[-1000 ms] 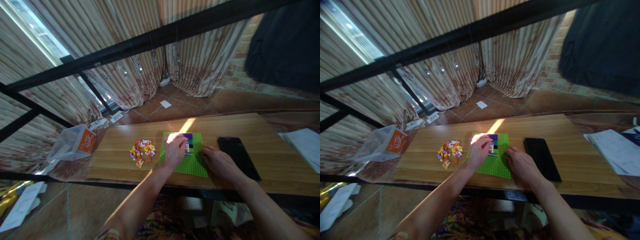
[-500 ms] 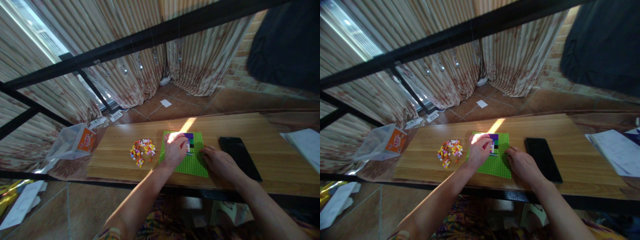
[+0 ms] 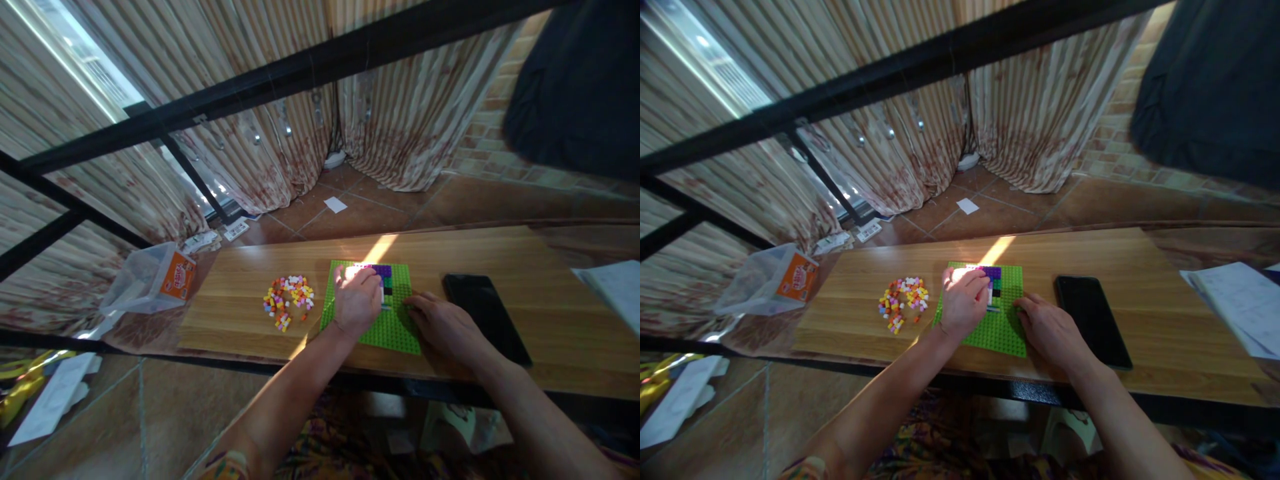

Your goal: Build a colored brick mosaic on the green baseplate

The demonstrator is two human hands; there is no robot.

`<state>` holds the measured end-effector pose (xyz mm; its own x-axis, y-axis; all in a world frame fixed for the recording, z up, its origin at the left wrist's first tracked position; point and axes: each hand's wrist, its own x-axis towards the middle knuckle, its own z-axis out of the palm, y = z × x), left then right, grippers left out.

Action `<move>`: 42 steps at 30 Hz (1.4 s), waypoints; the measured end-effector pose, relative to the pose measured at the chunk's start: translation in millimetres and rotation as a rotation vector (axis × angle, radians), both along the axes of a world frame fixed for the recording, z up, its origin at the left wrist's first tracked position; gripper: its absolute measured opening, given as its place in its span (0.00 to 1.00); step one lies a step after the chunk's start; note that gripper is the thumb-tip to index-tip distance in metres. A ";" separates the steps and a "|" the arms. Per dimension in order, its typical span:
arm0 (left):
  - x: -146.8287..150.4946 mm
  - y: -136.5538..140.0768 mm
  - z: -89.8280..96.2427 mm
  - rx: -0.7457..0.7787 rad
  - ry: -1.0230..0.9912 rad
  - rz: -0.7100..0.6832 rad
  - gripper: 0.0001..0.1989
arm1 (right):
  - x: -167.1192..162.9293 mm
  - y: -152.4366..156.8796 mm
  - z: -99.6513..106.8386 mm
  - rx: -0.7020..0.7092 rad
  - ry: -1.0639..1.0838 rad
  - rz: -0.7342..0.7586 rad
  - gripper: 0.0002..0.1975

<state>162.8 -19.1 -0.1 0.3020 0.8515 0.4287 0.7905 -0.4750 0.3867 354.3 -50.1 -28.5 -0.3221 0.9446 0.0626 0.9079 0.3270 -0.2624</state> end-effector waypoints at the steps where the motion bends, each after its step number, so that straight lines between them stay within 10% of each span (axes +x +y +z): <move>1: 0.0 -1.0 0.0 0.012 0.036 -0.005 0.10 | -0.1 -0.1 -0.1 0.002 -0.003 0.001 0.15; 19: -2.2 -25.5 8.3 0.095 0.299 -0.010 0.22 | 7.0 0.5 -14.5 0.070 0.014 0.035 0.18; 32: -191.7 -51.5 -13.3 -0.097 0.032 0.516 0.14 | 7.7 1.6 -18.1 0.086 -0.018 0.034 0.17; 42: -206.9 -52.7 -29.2 -0.153 0.052 0.489 0.10 | 6.1 -0.1 -14.3 0.106 -0.014 0.025 0.17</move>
<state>-44.1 -71.8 -29.3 -0.1296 0.9504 0.2829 0.9262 0.0142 0.3768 360.4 -50.2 -42.8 -0.3470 0.9246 0.1572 0.9025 0.3747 -0.2122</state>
